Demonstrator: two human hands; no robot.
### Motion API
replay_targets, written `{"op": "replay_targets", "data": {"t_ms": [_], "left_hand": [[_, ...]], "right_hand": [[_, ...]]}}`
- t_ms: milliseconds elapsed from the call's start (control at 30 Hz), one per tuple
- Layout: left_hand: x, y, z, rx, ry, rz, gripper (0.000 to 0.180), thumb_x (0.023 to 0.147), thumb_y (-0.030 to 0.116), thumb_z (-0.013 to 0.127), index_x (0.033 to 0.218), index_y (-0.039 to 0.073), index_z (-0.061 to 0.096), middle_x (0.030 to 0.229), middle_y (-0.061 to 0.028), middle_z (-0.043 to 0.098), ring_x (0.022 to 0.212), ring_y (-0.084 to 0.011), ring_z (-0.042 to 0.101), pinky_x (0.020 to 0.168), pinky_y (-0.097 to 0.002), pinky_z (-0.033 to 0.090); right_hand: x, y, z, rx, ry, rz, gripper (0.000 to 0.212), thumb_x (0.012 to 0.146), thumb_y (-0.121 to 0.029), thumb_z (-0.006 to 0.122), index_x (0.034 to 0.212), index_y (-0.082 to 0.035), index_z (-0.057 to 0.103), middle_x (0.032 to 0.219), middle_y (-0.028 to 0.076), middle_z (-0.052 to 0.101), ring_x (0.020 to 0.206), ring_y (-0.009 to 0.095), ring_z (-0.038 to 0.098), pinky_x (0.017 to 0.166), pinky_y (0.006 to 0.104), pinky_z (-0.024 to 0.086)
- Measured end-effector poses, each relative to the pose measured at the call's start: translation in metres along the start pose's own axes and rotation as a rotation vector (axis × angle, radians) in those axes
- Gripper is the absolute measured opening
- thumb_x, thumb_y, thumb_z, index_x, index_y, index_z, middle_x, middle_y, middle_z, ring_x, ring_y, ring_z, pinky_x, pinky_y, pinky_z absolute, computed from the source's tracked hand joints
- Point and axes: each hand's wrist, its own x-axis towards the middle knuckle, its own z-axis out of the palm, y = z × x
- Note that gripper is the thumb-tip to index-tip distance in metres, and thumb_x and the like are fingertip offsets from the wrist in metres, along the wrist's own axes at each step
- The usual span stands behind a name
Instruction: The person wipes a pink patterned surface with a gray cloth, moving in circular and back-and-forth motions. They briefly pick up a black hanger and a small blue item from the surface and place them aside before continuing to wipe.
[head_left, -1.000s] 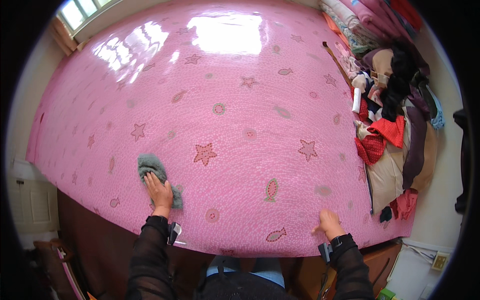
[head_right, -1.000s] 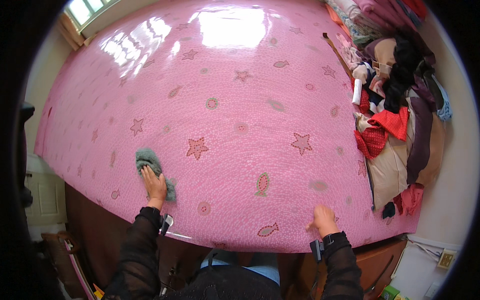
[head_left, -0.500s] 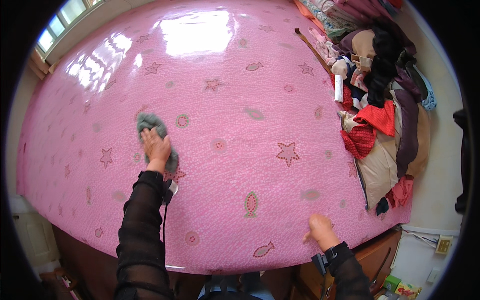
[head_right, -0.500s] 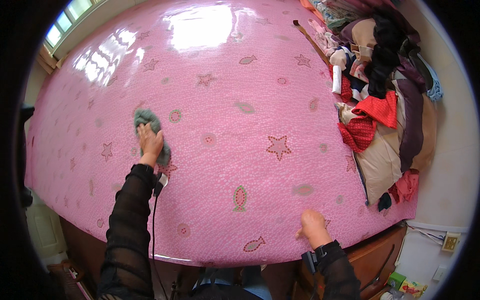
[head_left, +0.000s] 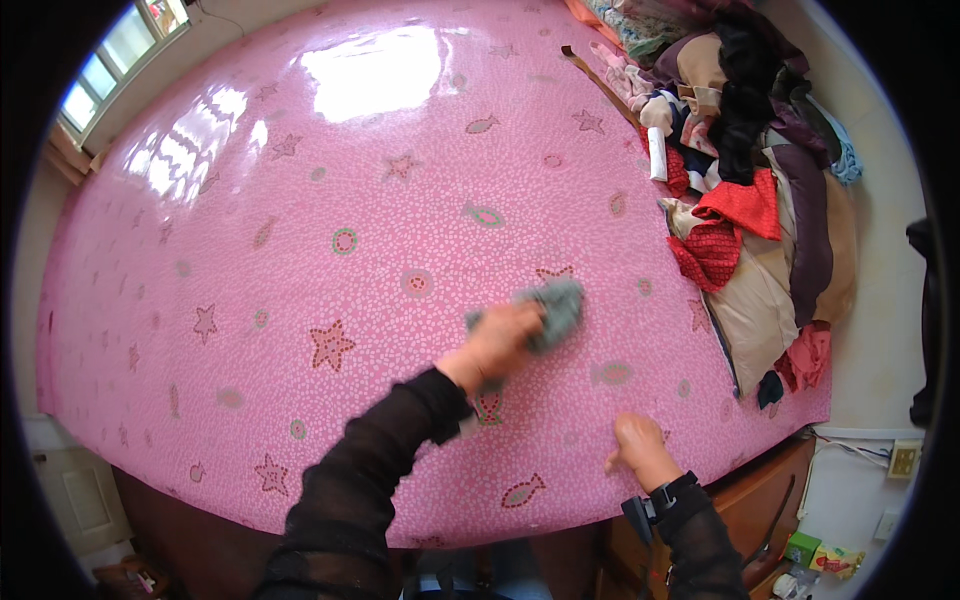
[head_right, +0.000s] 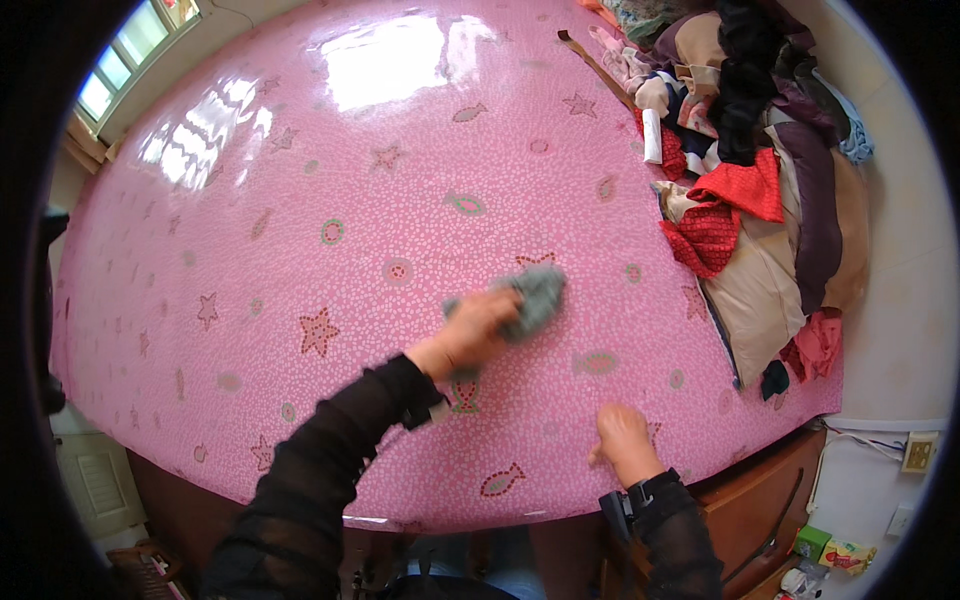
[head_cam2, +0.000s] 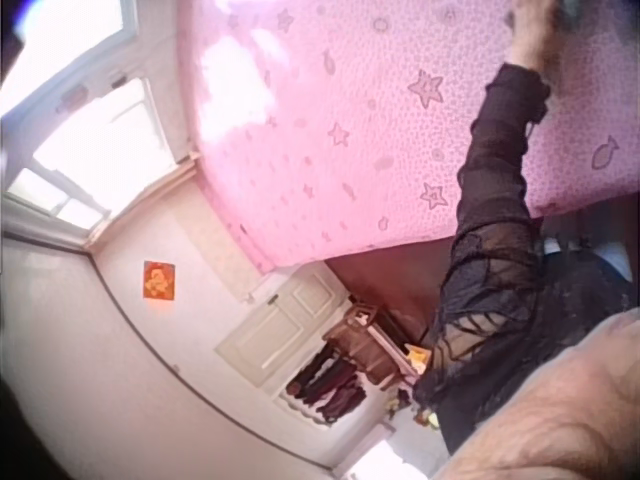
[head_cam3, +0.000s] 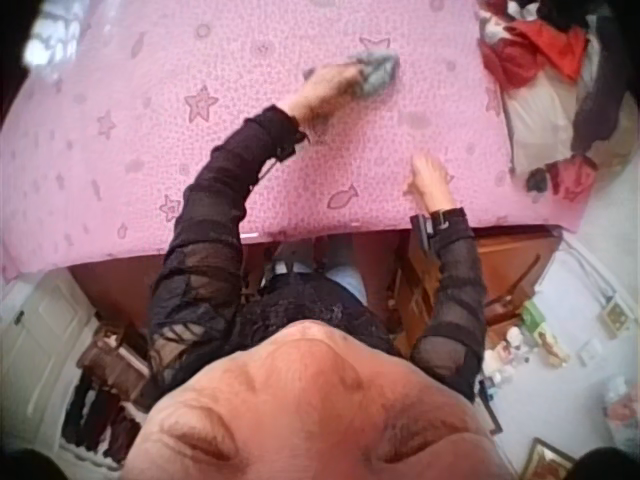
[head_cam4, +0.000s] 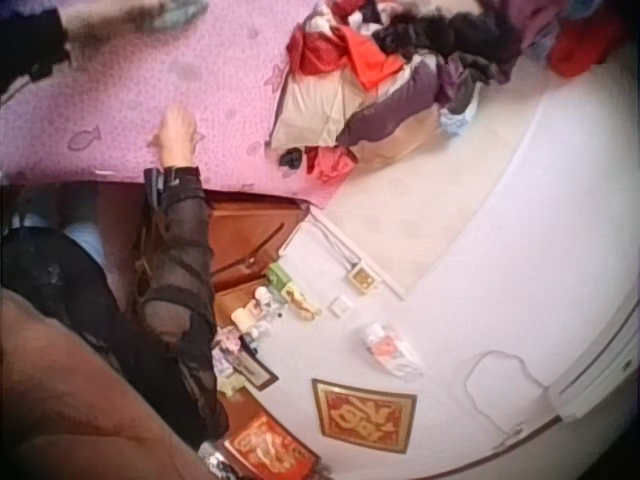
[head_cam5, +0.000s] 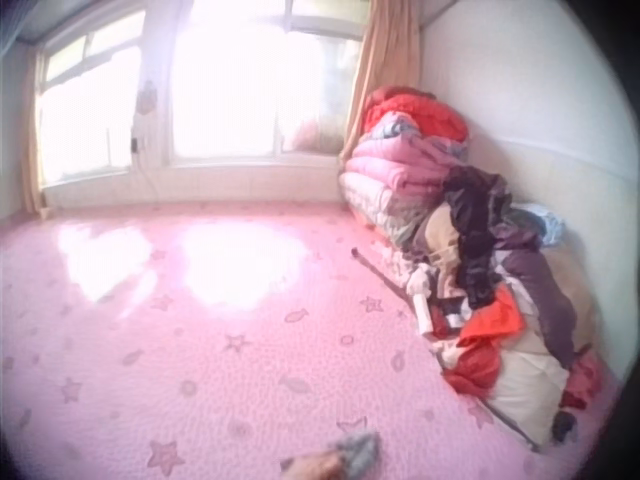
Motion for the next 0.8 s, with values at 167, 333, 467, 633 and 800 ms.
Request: {"op": "replay_targets", "data": {"t_ms": [167, 333, 467, 633, 800], "left_hand": [[-0.058, 0.112, 0.056, -0.029, -0.24, -0.081, 0.033, 0.065, 0.007, 0.059, 0.098, 0.009, 0.057, 0.114, -0.0083, 0.06, 0.114, -0.0264, 0.052, 0.09, -0.041, 0.04], [-0.086, 0.15, 0.067, -0.309, -0.087, -0.229, 0.039, 0.059, -0.002, 0.062, 0.096, 0.008, 0.058, 0.101, -0.0096, 0.062, 0.097, -0.0292, 0.058, 0.081, -0.038, 0.046], [-0.126, 0.122, -0.005, -0.604, 0.462, -0.474, 0.057, 0.069, -0.016, 0.04, 0.121, 0.004, 0.049, 0.119, -0.0102, 0.054, 0.109, -0.0201, 0.051, 0.094, -0.0324, 0.042], [-0.212, 0.065, -0.129, 0.542, 0.465, -0.789, 0.065, 0.075, 0.006, 0.047, 0.138, 0.002, 0.034, 0.14, -0.021, 0.037, 0.132, -0.034, 0.031, 0.109, -0.0407, 0.023], [-0.234, 0.026, -0.103, 0.946, 0.326, -0.954, 0.058, 0.078, 0.019, 0.048, 0.132, 0.0, 0.04, 0.136, -0.0238, 0.04, 0.129, -0.0402, 0.032, 0.11, -0.0432, 0.022]], "right_hand": [[-0.007, 0.012, 0.012, 0.143, 0.177, -0.12, 0.046, 0.044, -0.024, 0.086, 0.074, -0.001, 0.06, 0.077, 0.02, 0.062, 0.078, 0.038, 0.062, 0.066, 0.0452, 0.05], [-0.016, 0.016, 0.031, 0.096, 0.327, -0.033, 0.039, 0.055, -0.024, 0.082, 0.075, -0.004, 0.056, 0.077, 0.017, 0.061, 0.078, 0.036, 0.06, 0.066, 0.0443, 0.048], [-0.072, 0.022, 0.047, 0.258, 0.378, -0.082, 0.032, 0.065, -0.024, 0.076, 0.073, -0.003, 0.053, 0.074, 0.015, 0.059, 0.075, 0.035, 0.058, 0.065, 0.0442, 0.046], [-0.16, 0.055, 0.069, 0.312, 0.266, -0.01, 0.03, 0.069, -0.026, 0.073, 0.069, -0.004, 0.052, 0.074, 0.013, 0.059, 0.075, 0.034, 0.057, 0.066, 0.0435, 0.046], [-0.238, 0.101, 0.105, 0.358, 0.098, 0.266, 0.028, 0.071, -0.027, 0.071, 0.069, -0.005, 0.054, 0.072, 0.013, 0.058, 0.074, 0.033, 0.058, 0.065, 0.0436, 0.045]]}}
